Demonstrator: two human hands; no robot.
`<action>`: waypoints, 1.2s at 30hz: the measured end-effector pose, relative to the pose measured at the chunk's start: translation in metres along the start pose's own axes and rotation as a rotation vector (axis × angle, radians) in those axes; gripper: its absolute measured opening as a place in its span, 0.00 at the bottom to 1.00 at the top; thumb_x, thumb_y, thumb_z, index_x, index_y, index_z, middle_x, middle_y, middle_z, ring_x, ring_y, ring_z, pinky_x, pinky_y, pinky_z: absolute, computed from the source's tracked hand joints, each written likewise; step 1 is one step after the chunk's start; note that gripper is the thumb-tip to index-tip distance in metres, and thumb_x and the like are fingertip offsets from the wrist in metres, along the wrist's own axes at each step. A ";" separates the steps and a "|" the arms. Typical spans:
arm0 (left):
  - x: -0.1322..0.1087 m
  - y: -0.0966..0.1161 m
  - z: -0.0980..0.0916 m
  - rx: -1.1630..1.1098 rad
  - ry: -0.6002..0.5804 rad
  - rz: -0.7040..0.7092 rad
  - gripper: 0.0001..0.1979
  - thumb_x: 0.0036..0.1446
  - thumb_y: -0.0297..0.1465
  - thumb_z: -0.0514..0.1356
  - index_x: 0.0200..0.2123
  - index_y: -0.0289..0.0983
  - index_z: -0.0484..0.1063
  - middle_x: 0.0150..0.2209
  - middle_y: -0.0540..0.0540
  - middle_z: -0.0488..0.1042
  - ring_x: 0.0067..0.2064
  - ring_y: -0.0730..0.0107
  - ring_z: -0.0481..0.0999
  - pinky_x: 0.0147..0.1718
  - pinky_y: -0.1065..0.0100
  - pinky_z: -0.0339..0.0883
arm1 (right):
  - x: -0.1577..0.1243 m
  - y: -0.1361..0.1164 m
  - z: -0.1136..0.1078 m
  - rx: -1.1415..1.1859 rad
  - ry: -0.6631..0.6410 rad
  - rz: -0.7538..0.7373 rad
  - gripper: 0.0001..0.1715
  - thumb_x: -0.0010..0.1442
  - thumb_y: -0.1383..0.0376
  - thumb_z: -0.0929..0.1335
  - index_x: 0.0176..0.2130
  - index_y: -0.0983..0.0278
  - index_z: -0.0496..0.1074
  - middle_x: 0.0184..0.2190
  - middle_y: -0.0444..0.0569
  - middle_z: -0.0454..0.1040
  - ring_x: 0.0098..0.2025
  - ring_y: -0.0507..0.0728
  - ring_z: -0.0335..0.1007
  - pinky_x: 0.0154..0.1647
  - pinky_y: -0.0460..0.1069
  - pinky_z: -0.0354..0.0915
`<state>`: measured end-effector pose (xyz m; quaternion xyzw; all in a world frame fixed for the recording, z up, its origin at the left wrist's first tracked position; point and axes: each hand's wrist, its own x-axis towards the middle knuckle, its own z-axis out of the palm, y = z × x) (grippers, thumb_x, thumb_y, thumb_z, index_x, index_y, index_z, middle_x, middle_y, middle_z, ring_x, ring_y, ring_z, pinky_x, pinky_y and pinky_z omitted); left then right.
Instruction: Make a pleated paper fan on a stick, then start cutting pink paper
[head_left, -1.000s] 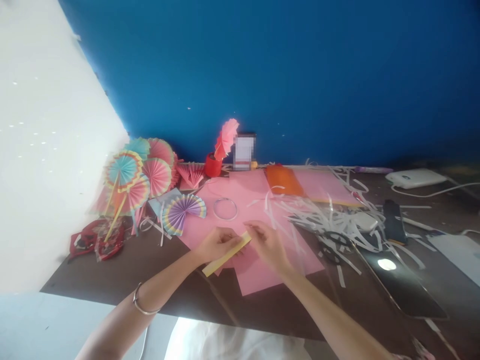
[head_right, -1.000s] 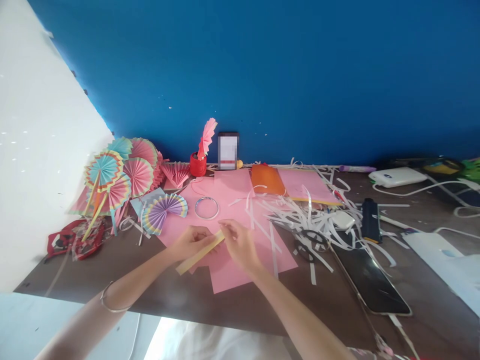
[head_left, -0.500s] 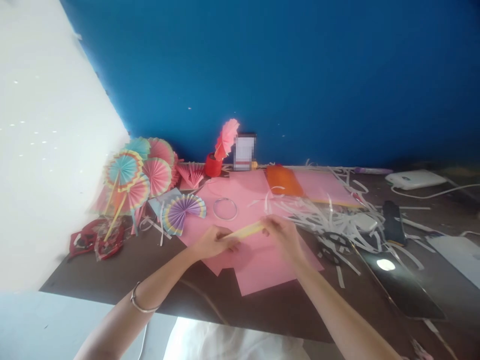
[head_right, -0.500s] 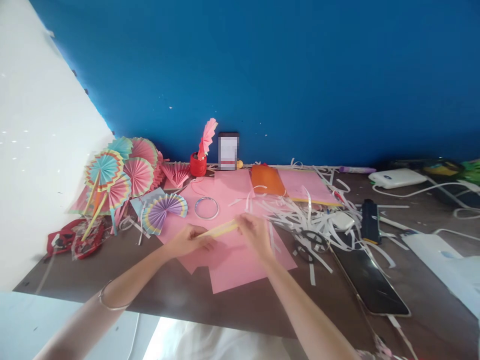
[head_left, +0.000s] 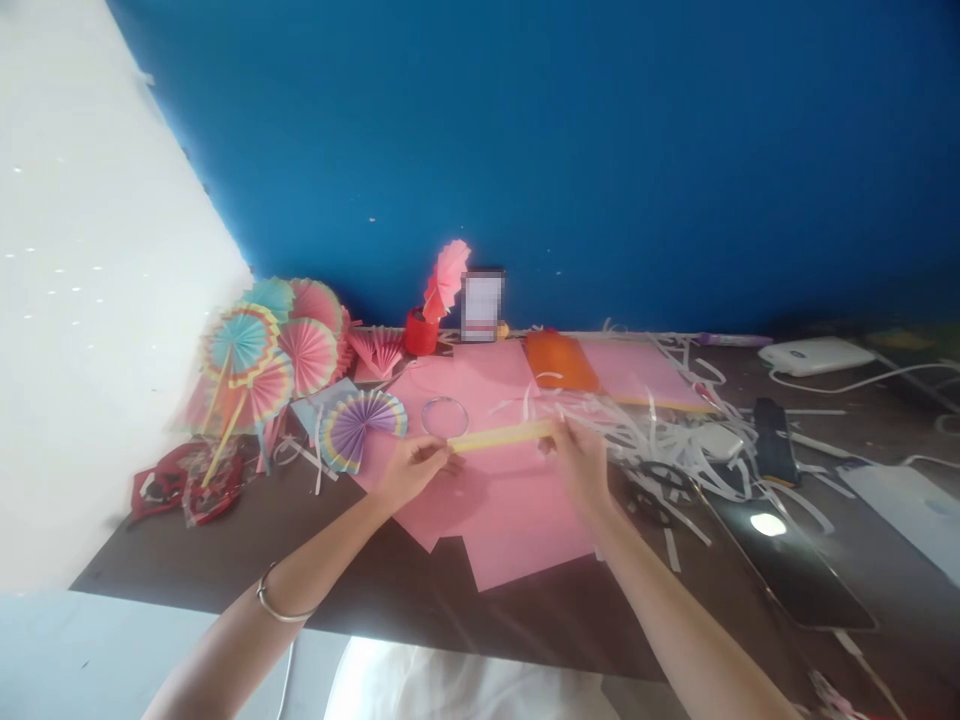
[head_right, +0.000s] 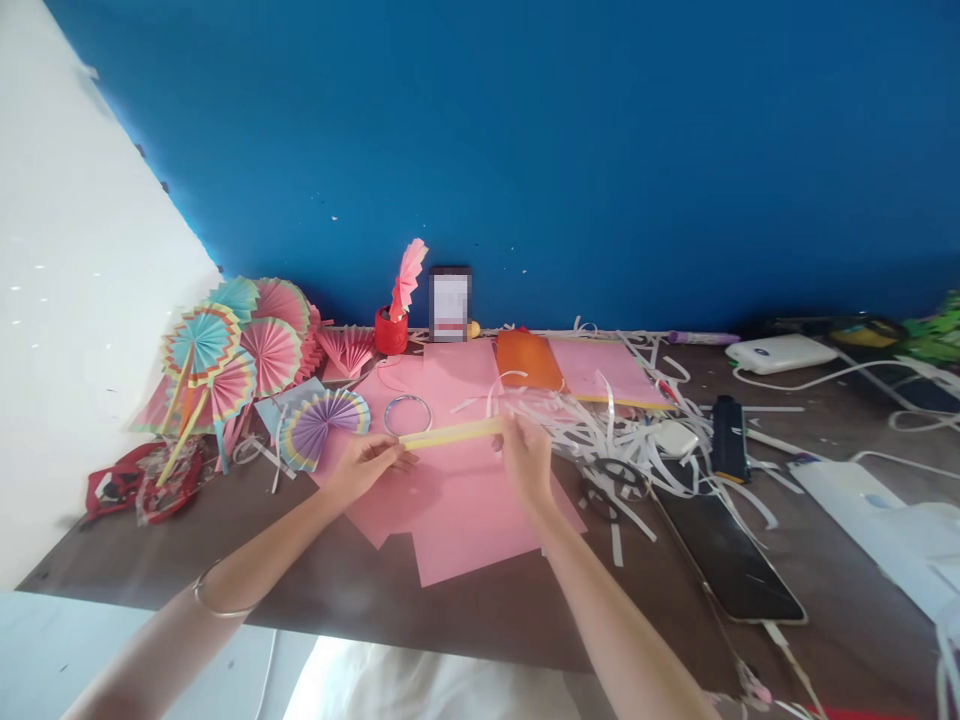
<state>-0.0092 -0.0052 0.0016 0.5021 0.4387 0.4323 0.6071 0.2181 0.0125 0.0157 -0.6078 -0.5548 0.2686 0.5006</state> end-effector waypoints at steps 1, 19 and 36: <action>0.000 -0.001 0.000 0.002 0.016 0.005 0.18 0.47 0.42 0.62 0.28 0.31 0.71 0.32 0.39 0.78 0.31 0.62 0.79 0.34 0.62 0.73 | 0.000 0.002 0.001 -0.023 0.013 -0.024 0.26 0.61 0.51 0.56 0.26 0.65 0.69 0.20 0.47 0.68 0.24 0.54 0.65 0.28 0.49 0.61; -0.004 0.002 0.005 0.079 -0.051 0.045 0.20 0.50 0.44 0.60 0.32 0.31 0.72 0.30 0.41 0.78 0.32 0.65 0.78 0.36 0.63 0.72 | -0.020 -0.024 0.008 -0.476 -0.338 -0.606 0.18 0.60 0.67 0.61 0.20 0.62 0.68 0.20 0.44 0.72 0.26 0.54 0.64 0.38 0.51 0.57; -0.012 0.002 0.015 -0.040 -0.044 0.037 0.22 0.44 0.46 0.63 0.31 0.31 0.73 0.31 0.40 0.78 0.33 0.62 0.78 0.38 0.60 0.72 | -0.038 -0.023 0.015 -0.477 -0.189 -0.966 0.12 0.61 0.69 0.61 0.39 0.59 0.72 0.35 0.46 0.76 0.39 0.54 0.69 0.46 0.52 0.59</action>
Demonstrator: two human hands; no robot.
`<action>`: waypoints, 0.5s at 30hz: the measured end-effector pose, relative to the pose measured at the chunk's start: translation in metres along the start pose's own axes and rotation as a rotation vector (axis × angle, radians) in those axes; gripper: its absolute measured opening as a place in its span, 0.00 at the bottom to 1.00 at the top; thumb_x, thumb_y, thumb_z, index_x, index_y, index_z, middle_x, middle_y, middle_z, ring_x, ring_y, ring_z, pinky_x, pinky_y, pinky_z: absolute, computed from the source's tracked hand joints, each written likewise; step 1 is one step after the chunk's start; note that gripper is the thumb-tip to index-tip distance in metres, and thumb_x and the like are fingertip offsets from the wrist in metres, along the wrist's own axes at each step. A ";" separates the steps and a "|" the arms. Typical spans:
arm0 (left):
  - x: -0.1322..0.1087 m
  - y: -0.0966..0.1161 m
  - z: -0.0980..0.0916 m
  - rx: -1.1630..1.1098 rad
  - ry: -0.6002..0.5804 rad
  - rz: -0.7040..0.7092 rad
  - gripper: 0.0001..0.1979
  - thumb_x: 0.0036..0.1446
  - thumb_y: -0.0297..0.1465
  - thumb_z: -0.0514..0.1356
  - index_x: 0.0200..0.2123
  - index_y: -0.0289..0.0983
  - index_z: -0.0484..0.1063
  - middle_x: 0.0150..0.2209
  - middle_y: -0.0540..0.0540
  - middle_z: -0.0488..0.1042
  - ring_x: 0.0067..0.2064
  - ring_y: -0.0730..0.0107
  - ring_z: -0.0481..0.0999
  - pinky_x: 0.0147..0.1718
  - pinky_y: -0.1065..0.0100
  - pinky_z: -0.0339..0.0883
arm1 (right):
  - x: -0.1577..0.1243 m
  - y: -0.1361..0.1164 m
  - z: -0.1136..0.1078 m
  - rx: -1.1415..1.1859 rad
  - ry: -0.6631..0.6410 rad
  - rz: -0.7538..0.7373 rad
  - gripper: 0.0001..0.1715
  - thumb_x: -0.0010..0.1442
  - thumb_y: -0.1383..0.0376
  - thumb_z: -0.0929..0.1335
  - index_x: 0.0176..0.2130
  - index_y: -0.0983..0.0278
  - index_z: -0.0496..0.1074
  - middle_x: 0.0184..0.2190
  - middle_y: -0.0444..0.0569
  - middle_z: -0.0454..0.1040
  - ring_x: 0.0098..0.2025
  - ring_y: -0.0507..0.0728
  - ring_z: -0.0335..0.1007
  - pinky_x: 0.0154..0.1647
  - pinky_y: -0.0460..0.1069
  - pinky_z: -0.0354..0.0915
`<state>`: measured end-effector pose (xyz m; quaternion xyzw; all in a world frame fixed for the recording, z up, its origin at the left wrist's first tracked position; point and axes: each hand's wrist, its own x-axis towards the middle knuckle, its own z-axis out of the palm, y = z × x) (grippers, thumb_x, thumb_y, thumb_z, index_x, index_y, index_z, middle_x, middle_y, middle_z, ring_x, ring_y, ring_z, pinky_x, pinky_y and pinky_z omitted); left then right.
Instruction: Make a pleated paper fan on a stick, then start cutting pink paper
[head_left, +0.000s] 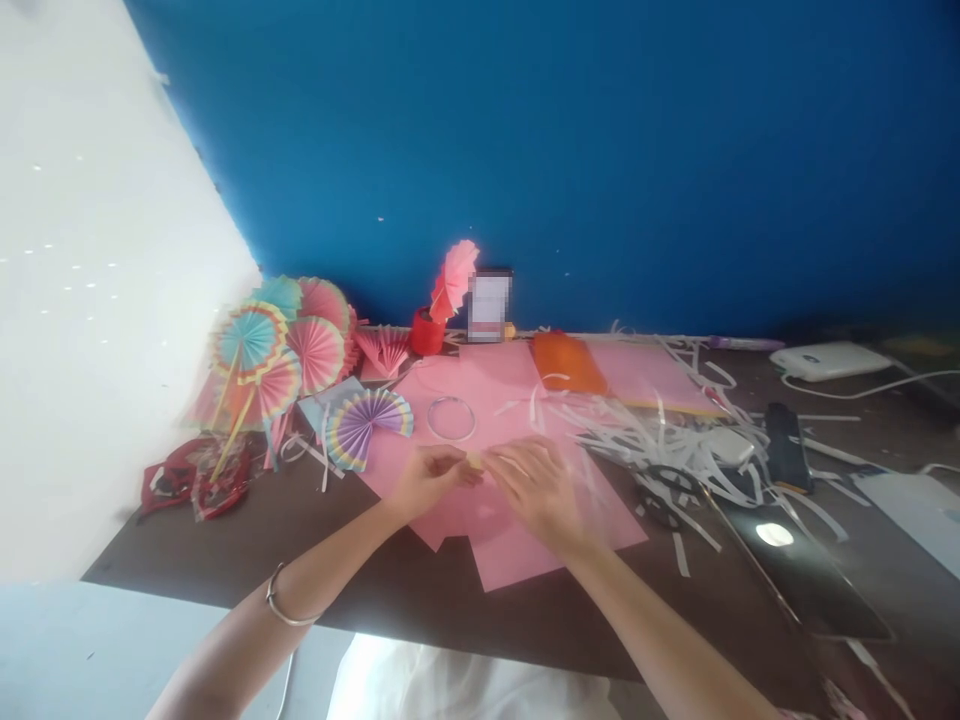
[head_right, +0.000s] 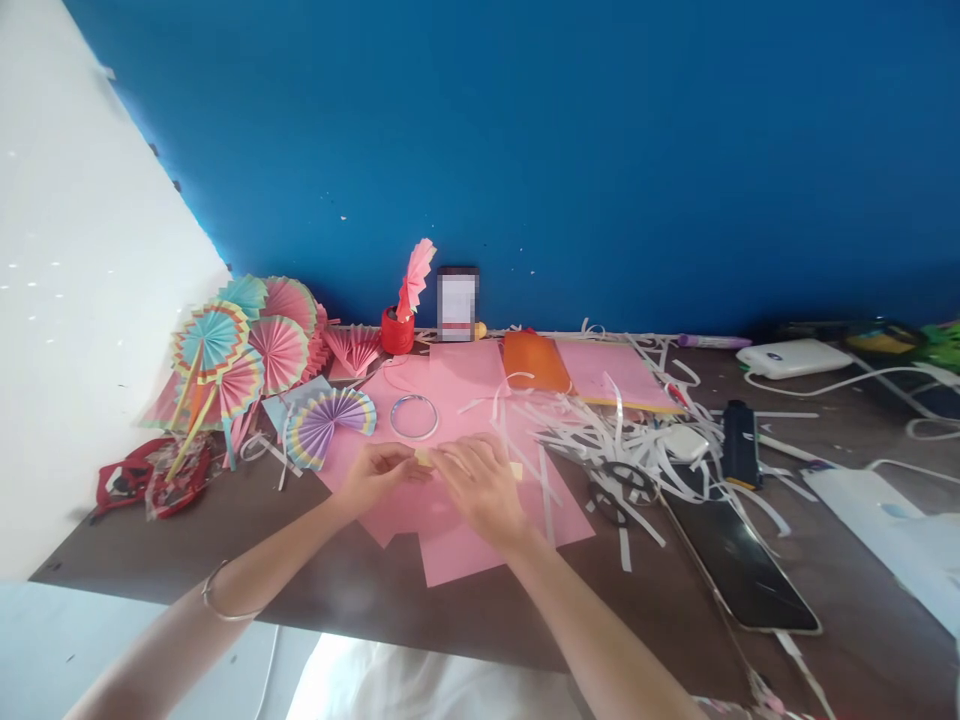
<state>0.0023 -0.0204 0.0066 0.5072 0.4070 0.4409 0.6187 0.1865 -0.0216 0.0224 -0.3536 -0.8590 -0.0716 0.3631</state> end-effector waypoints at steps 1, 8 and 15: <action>-0.001 0.000 0.001 0.024 -0.007 0.012 0.21 0.45 0.46 0.63 0.32 0.31 0.73 0.31 0.40 0.78 0.33 0.62 0.78 0.38 0.60 0.72 | 0.000 -0.001 0.000 -0.001 0.011 -0.010 0.12 0.60 0.70 0.62 0.40 0.59 0.72 0.36 0.46 0.76 0.40 0.54 0.69 0.47 0.52 0.59; -0.006 0.001 0.001 0.325 -0.042 0.154 0.16 0.55 0.40 0.56 0.35 0.33 0.74 0.34 0.42 0.78 0.37 0.64 0.78 0.39 0.66 0.72 | 0.001 -0.005 -0.004 -0.063 -0.003 -0.091 0.15 0.61 0.71 0.62 0.46 0.58 0.70 0.38 0.47 0.77 0.41 0.54 0.70 0.49 0.53 0.59; -0.009 0.003 0.003 0.518 -0.063 0.283 0.13 0.56 0.30 0.52 0.38 0.33 0.74 0.36 0.44 0.78 0.38 0.67 0.77 0.41 0.70 0.69 | -0.001 -0.008 -0.008 -0.091 -0.064 -0.137 0.19 0.62 0.73 0.60 0.50 0.59 0.68 0.40 0.48 0.76 0.44 0.54 0.71 0.53 0.55 0.60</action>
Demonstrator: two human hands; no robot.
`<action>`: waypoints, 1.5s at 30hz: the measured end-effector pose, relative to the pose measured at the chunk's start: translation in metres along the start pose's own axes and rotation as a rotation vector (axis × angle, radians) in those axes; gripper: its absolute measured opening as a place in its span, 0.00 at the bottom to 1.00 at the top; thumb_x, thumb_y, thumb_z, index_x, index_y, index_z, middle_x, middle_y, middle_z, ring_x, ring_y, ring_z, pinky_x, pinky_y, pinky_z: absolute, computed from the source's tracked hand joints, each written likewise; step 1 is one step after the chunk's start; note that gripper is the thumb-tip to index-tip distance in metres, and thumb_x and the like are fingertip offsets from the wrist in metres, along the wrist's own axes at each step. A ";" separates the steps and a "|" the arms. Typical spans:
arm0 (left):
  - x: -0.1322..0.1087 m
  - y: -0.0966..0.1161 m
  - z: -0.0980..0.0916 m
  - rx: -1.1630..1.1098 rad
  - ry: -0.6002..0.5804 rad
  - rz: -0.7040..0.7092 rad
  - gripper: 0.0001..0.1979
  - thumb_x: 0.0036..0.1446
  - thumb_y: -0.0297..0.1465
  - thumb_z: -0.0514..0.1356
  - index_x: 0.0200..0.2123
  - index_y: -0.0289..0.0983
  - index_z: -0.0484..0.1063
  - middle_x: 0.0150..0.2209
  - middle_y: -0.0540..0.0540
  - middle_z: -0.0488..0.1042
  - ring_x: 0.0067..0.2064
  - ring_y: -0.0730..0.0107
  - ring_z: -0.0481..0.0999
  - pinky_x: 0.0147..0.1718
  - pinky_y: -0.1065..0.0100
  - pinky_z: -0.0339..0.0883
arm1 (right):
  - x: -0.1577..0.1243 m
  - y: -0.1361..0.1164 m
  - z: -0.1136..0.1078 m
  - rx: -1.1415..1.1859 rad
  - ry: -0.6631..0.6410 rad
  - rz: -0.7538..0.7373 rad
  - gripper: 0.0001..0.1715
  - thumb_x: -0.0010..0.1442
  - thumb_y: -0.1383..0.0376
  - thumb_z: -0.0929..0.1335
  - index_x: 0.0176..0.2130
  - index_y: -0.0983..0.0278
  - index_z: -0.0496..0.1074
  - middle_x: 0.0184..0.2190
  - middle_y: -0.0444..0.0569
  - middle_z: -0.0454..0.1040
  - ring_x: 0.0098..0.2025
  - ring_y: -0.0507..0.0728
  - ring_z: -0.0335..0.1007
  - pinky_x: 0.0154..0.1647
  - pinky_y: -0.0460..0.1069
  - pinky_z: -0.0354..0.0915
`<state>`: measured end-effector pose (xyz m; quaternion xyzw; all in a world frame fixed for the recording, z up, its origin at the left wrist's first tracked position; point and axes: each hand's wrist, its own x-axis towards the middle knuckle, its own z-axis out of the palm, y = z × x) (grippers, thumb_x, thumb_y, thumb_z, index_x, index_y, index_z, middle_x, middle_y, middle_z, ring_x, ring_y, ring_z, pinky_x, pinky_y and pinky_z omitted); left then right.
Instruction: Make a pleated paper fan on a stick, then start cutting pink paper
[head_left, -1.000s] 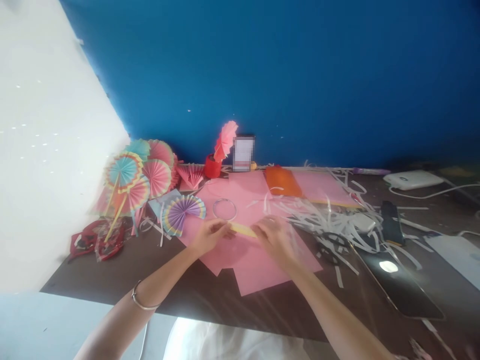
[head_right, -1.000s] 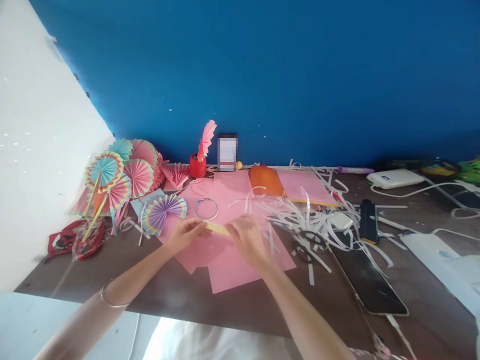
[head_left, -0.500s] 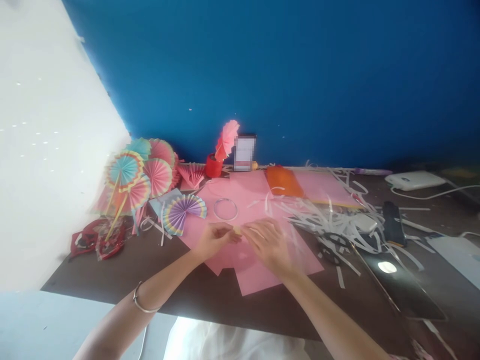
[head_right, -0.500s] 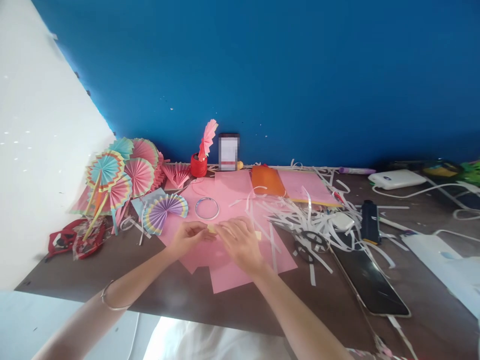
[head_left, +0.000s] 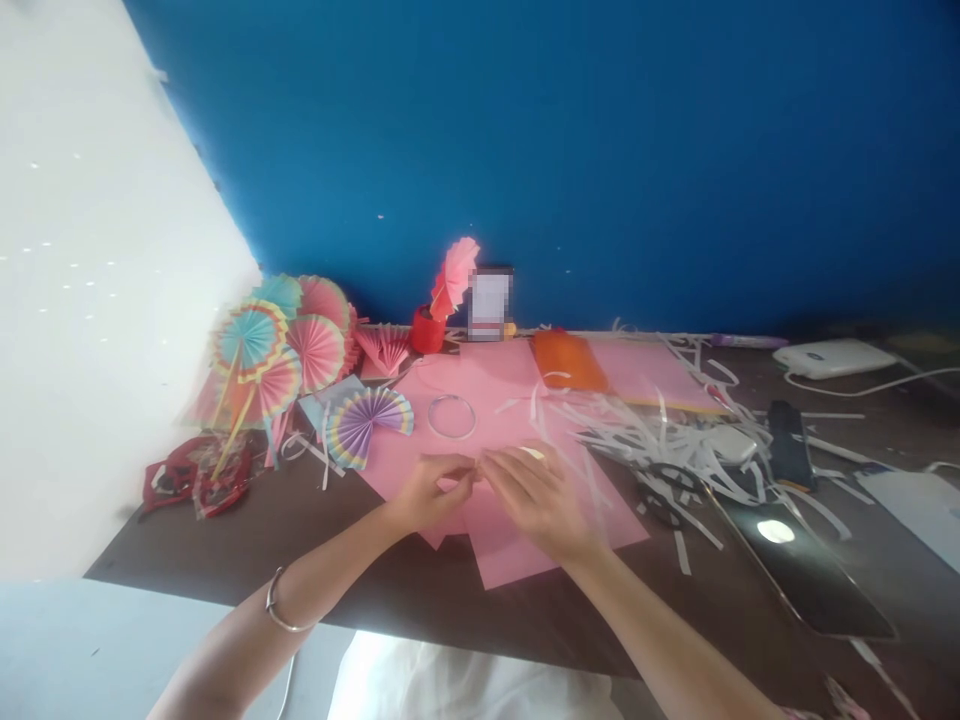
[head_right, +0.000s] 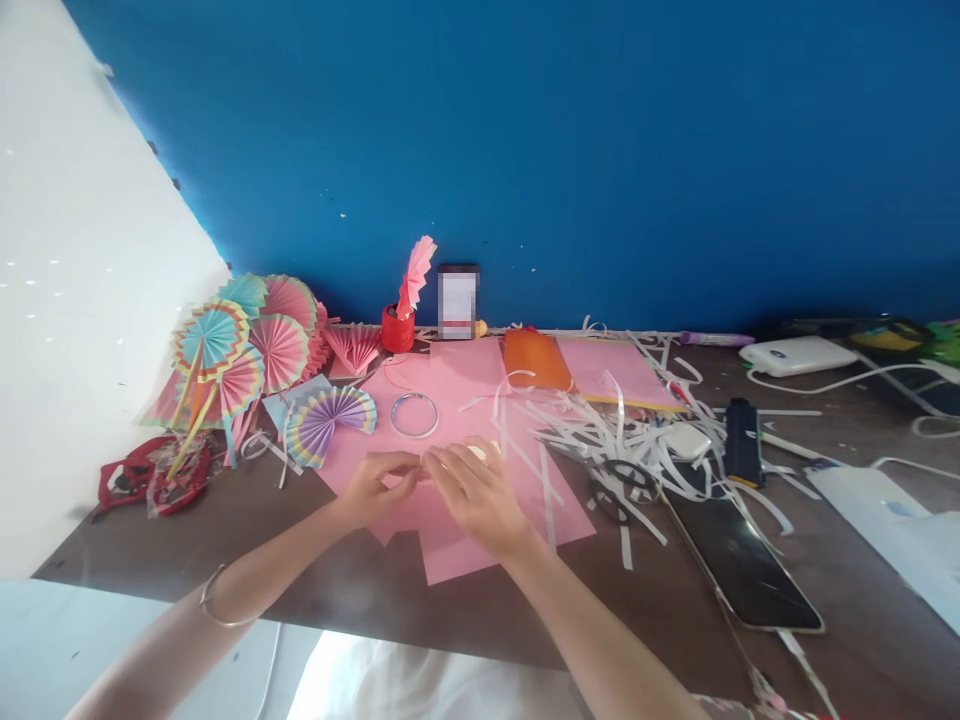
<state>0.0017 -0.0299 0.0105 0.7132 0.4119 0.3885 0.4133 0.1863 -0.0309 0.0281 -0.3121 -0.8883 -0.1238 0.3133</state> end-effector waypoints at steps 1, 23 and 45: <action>0.000 0.001 0.000 0.023 -0.005 0.017 0.13 0.55 0.28 0.51 0.38 0.34 0.74 0.36 0.45 0.78 0.38 0.67 0.77 0.40 0.70 0.69 | 0.000 0.000 -0.001 -0.010 -0.001 -0.013 0.19 0.62 0.73 0.60 0.50 0.59 0.67 0.41 0.48 0.76 0.44 0.54 0.71 0.53 0.55 0.60; -0.002 0.000 0.000 0.099 0.002 0.104 0.11 0.53 0.25 0.52 0.34 0.33 0.75 0.31 0.46 0.78 0.34 0.70 0.76 0.36 0.73 0.69 | 0.010 -0.010 -0.001 0.084 0.146 0.162 0.08 0.59 0.70 0.64 0.36 0.61 0.72 0.28 0.44 0.77 0.32 0.52 0.71 0.46 0.52 0.60; 0.018 -0.018 -0.017 -0.485 0.306 -0.211 0.14 0.48 0.38 0.62 0.32 0.32 0.73 0.29 0.42 0.79 0.33 0.58 0.79 0.35 0.59 0.75 | -0.032 0.110 0.015 -0.058 0.383 1.080 0.15 0.51 0.59 0.63 0.30 0.65 0.75 0.29 0.51 0.77 0.32 0.59 0.69 0.38 0.53 0.60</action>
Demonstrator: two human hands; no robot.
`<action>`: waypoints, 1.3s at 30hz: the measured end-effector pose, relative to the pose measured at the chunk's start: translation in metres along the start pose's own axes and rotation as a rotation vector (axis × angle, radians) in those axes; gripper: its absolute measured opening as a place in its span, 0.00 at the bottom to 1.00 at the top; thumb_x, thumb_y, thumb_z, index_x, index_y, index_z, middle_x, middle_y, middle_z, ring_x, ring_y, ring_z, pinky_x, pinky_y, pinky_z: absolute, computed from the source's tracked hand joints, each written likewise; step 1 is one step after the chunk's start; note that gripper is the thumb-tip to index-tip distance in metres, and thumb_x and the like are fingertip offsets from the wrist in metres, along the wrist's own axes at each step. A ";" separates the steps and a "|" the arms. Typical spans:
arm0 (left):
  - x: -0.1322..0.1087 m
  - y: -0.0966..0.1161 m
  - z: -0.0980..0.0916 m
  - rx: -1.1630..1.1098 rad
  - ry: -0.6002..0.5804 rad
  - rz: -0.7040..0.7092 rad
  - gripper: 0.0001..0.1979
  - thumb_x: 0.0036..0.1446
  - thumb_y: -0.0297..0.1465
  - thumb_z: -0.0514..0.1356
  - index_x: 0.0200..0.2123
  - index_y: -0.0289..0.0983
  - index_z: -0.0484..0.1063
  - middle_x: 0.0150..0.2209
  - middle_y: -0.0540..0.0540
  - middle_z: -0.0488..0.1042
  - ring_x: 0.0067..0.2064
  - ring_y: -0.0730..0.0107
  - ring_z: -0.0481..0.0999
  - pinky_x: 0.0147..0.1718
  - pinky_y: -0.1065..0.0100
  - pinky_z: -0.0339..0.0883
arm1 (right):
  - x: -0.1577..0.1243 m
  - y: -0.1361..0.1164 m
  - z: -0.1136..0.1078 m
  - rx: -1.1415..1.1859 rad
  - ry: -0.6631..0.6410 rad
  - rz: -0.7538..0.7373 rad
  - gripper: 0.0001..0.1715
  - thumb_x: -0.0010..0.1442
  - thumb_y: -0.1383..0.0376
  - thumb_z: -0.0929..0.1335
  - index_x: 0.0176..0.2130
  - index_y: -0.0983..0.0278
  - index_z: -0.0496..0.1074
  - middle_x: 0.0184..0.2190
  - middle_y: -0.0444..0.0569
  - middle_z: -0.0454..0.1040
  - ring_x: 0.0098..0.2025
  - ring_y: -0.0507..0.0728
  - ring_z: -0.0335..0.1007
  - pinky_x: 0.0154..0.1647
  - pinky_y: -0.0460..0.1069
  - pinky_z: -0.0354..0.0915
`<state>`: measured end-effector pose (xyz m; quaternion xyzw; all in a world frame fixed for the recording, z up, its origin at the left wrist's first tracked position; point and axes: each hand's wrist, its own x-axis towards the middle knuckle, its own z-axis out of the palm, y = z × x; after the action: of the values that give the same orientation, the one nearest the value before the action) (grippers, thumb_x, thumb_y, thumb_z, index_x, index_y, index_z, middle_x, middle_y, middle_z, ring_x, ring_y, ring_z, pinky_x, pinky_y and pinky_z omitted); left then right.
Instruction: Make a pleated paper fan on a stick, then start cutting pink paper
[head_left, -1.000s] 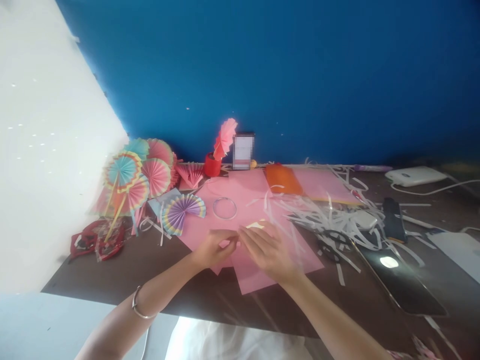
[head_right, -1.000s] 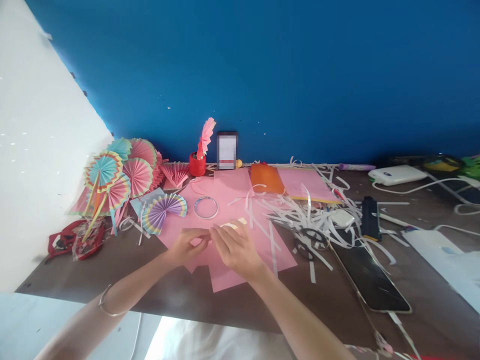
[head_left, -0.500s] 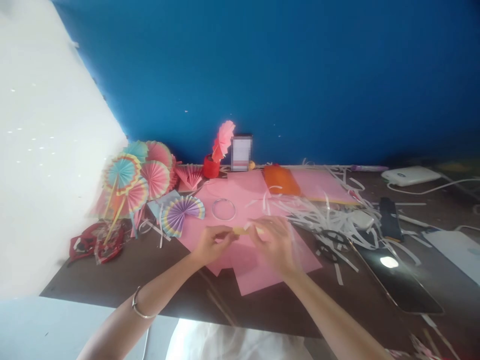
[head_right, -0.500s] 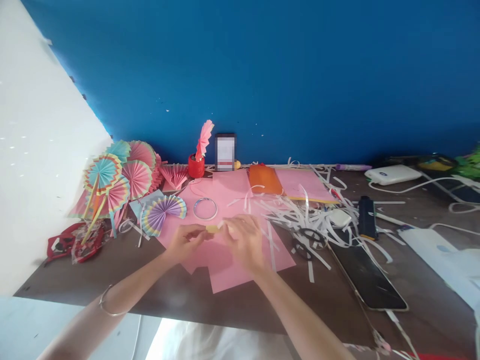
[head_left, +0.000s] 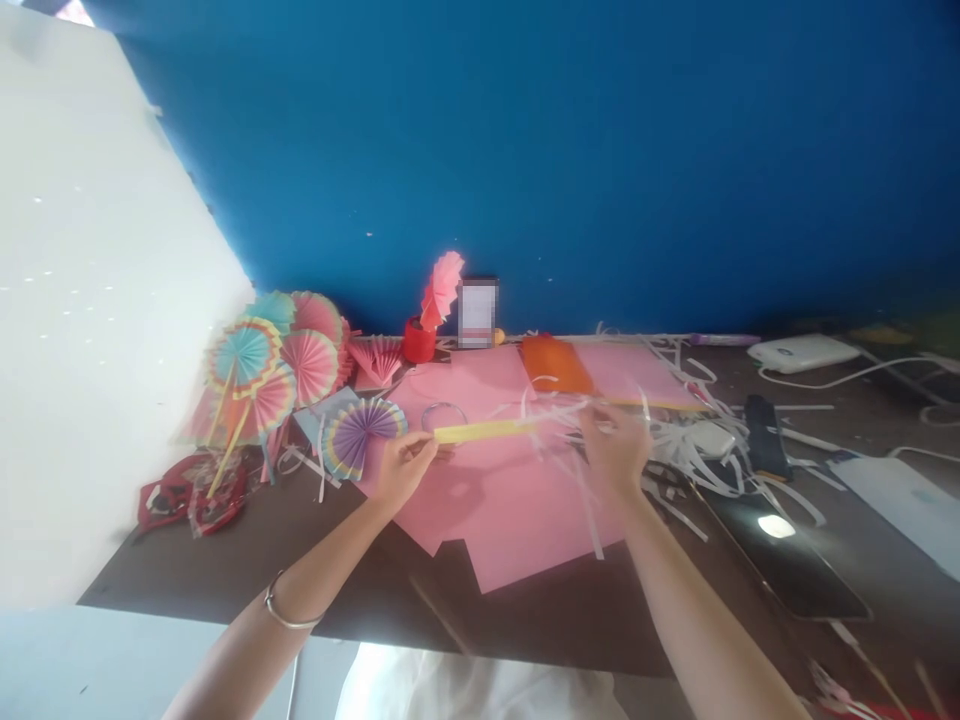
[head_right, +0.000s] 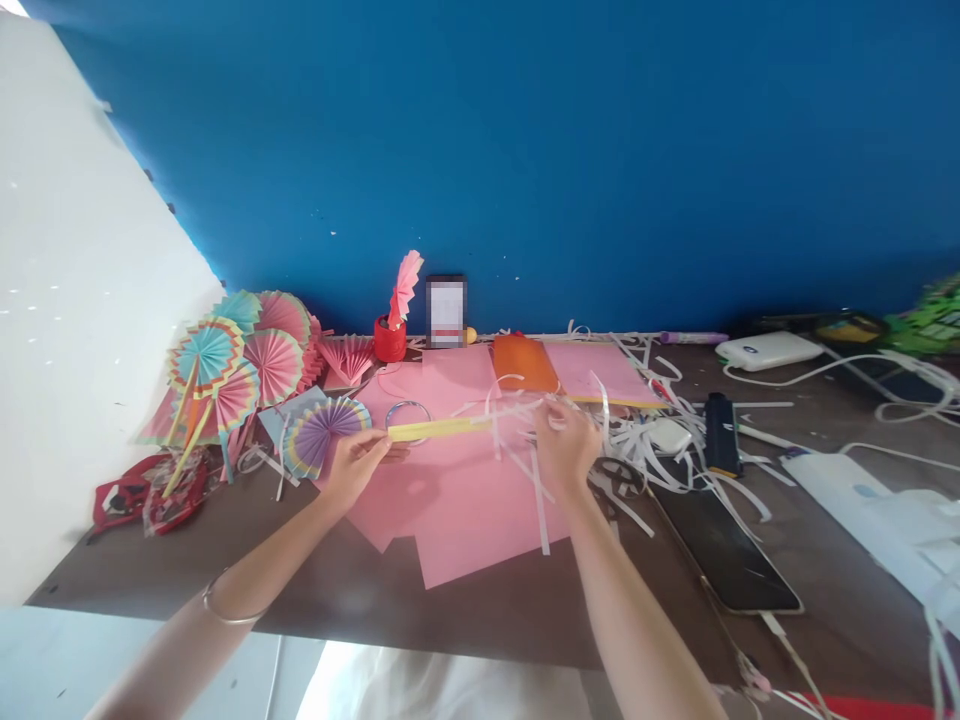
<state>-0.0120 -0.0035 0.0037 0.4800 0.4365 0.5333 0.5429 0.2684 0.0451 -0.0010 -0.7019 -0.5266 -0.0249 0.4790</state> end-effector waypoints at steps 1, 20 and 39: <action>0.000 0.000 0.000 0.001 0.001 0.001 0.13 0.48 0.38 0.62 0.32 0.32 0.73 0.29 0.43 0.79 0.32 0.57 0.79 0.35 0.59 0.75 | 0.003 0.003 -0.002 -0.033 0.013 0.021 0.16 0.51 0.59 0.63 0.29 0.66 0.75 0.28 0.52 0.77 0.32 0.59 0.69 0.38 0.53 0.60; -0.001 -0.004 0.001 -0.001 -0.132 -0.037 0.16 0.48 0.40 0.63 0.32 0.31 0.73 0.30 0.41 0.78 0.33 0.60 0.79 0.38 0.58 0.73 | -0.011 -0.017 -0.009 0.105 -0.283 -0.545 0.15 0.60 0.63 0.59 0.42 0.62 0.72 0.39 0.52 0.75 0.44 0.60 0.68 0.47 0.57 0.62; -0.002 -0.003 0.004 0.201 -0.291 -0.002 0.17 0.49 0.42 0.61 0.33 0.33 0.74 0.33 0.41 0.77 0.36 0.64 0.76 0.38 0.65 0.70 | -0.052 -0.068 -0.013 0.223 -0.591 -0.840 0.12 0.62 0.69 0.60 0.32 0.63 0.71 0.28 0.45 0.75 0.31 0.53 0.68 0.36 0.50 0.63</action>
<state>-0.0080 -0.0053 0.0016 0.6037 0.4047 0.4114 0.5501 0.1997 -0.0019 0.0219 -0.3522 -0.8747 0.0405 0.3305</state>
